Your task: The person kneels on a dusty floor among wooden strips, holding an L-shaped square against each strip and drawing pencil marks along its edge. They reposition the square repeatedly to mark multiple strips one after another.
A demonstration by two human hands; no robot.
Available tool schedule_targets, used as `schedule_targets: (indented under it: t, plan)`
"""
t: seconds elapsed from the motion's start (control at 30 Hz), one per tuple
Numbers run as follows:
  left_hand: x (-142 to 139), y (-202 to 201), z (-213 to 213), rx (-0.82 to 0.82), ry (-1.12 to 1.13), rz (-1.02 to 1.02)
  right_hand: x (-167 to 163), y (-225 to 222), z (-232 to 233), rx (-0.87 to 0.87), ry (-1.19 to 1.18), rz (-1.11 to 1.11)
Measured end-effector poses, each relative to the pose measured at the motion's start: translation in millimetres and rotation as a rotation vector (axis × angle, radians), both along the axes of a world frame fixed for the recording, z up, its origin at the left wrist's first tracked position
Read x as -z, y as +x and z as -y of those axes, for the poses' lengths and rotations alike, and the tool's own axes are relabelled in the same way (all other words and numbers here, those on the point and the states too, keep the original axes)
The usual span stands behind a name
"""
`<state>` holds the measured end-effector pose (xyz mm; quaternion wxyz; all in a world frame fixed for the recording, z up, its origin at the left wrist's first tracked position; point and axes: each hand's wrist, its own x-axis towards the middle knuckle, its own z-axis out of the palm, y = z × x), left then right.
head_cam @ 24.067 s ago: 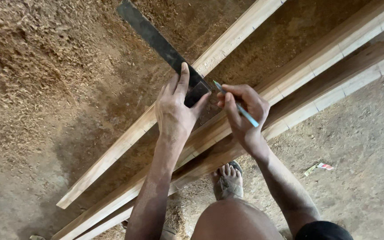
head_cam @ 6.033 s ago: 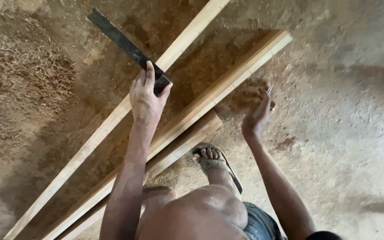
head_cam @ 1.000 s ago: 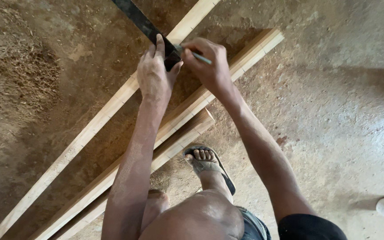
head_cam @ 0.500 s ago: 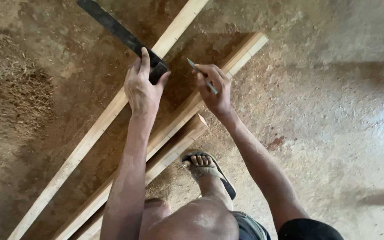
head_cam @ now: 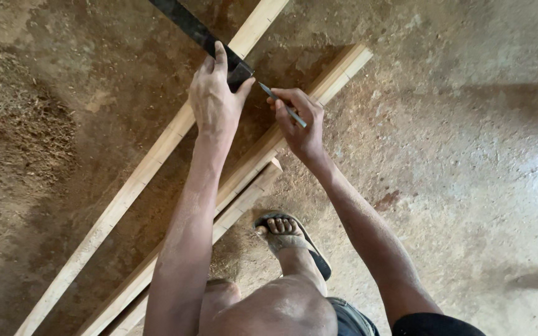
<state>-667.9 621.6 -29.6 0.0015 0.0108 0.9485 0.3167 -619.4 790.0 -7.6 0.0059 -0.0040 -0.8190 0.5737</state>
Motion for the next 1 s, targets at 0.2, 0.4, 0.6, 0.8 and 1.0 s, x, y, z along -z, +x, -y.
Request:
schedule_targets:
  t: [0.2,0.4,0.6,0.8,1.0]
  plan:
    - [-4,-6,-5,-0.006,-0.044,0.037,-6,-3,1,-0.012,0.009,-0.002]
    - [-7,-9,-7,-0.004,-0.051,0.058,-9,-8,3,0.001,-0.041,0.036]
    - [-7,-6,-7,-0.008,-0.07,0.01,-13,-32,7,0.019,-0.147,-0.044]
    - [-5,-4,-9,-0.1,0.024,0.218,-25,-81,17,-0.149,-0.101,-0.095]
    - [-8,-2,-7,-0.038,0.045,0.049,-31,-94,22,-0.251,-0.026,-0.134]
